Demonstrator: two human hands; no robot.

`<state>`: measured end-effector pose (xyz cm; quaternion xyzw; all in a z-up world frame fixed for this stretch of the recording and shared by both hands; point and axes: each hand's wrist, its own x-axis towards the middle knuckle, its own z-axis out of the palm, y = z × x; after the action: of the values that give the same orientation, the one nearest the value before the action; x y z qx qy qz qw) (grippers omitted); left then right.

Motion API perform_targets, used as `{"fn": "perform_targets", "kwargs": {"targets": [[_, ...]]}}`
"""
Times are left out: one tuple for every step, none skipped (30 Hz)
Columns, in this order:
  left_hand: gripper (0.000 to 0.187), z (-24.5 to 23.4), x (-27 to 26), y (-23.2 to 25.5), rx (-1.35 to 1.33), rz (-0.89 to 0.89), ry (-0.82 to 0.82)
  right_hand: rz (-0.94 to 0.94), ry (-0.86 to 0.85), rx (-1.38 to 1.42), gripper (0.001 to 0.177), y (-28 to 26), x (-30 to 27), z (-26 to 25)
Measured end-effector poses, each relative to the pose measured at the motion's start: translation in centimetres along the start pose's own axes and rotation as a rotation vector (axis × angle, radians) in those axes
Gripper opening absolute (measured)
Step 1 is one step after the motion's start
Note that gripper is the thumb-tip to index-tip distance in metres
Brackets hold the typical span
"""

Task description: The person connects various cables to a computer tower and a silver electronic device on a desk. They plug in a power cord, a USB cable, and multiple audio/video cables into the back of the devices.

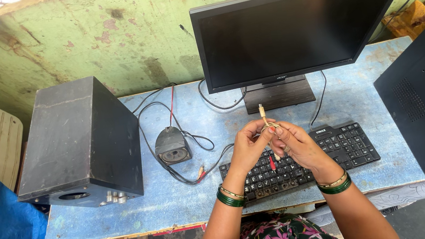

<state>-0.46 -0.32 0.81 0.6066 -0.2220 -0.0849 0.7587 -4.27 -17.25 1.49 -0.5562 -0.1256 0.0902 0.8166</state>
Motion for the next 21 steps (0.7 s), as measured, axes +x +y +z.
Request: {"fn": "perform_targets", "kwargs": {"targets": [[0.031,0.1,-0.1,0.2,-0.019,-0.029,0.005,-0.028,0.011,-0.049,0.04,0.1,0.1,0.0],[0.03,0.4,-0.2,0.2,-0.039,-0.059,0.01,-0.045,0.039,-0.089,0.039,0.3,0.1,0.0],[0.03,0.5,-0.3,0.2,-0.059,-0.088,0.015,-0.062,0.066,-0.129,0.038,0.5,0.2,-0.1],[0.029,0.7,-0.3,0.1,-0.069,-0.075,0.026,-0.078,0.092,-0.169,0.037,0.9,0.3,-0.1],[0.029,0.9,-0.2,-0.1,-0.08,-0.061,0.037,-0.081,0.122,-0.151,0.035,1.4,0.4,-0.2],[0.029,1.0,-0.1,-0.3,-0.089,-0.047,0.047,-0.086,0.152,-0.133,0.033,1.8,0.5,-0.2],[0.029,1.1,-0.1,-0.6,-0.079,-0.06,0.073,-0.091,0.182,-0.114,0.031,2.2,0.6,-0.3],[0.029,1.1,-0.1,-0.8,-0.069,-0.074,0.096,-0.087,0.205,-0.099,0.03,2.6,0.7,-0.3],[0.029,1.2,-0.1,-1.1,-0.058,-0.088,0.119,-0.083,0.227,-0.084,0.029,2.9,0.7,-0.3],[0.029,1.2,-0.2,-1.4,-0.037,-0.09,0.126,-0.081,0.251,-0.069,0.028,3.1,0.7,-0.2],[0.029,1.3,-0.2,-1.6,-0.016,-0.093,0.133,-0.082,0.259,-0.086,0.029,3.2,0.6,-0.2],[0.029,1.2,-0.2,-1.8,0.004,-0.095,0.143,-0.082,0.266,-0.103,0.029,3.2,0.4,-0.1],[0.03,1.2,-0.2,-2.0,0.051,-0.08,0.17,-0.082,0.273,-0.121,0.029,3.2,0.3,0.0],[0.03,1.2,-0.2,-2.1,0.097,-0.066,0.198,-0.09,0.279,-0.156,0.028,3.1,0.2,0.2],[0.031,1.2,-0.3,-2.2,0.143,-0.052,0.226,-0.099,0.284,-0.191,0.027,3.0,0.1,0.2],[0.031,1.2,-0.3,-2.2,0.143,-0.049,0.226,-0.108,0.291,-0.226,0.027,2.9,0.0,0.3],[0.031,1.1,-0.2,-2.1,0.143,-0.046,0.225,-0.111,0.32,-0.209,0.027,2.9,0.0,0.4],[0.031,1.1,-0.2,-2.1,0.144,-0.043,0.226,-0.114,0.348,-0.192,0.026,2.9,0.0,0.5],[0.031,1.3,-0.3,-1.9,0.138,-0.046,0.228,-0.116,0.377,-0.174,0.026,2.9,0.0,0.5],[0.031,1.4,-0.3,-1.8,0.134,-0.048,0.23,-0.112,0.382,-0.146,0.025,2.9,0.2,0.6],[0.032,1.4,-0.4,-1.6,0.13,-0.049,0.233,-0.108,0.387,-0.117,0.025,3.0,0.3,0.5]]}}
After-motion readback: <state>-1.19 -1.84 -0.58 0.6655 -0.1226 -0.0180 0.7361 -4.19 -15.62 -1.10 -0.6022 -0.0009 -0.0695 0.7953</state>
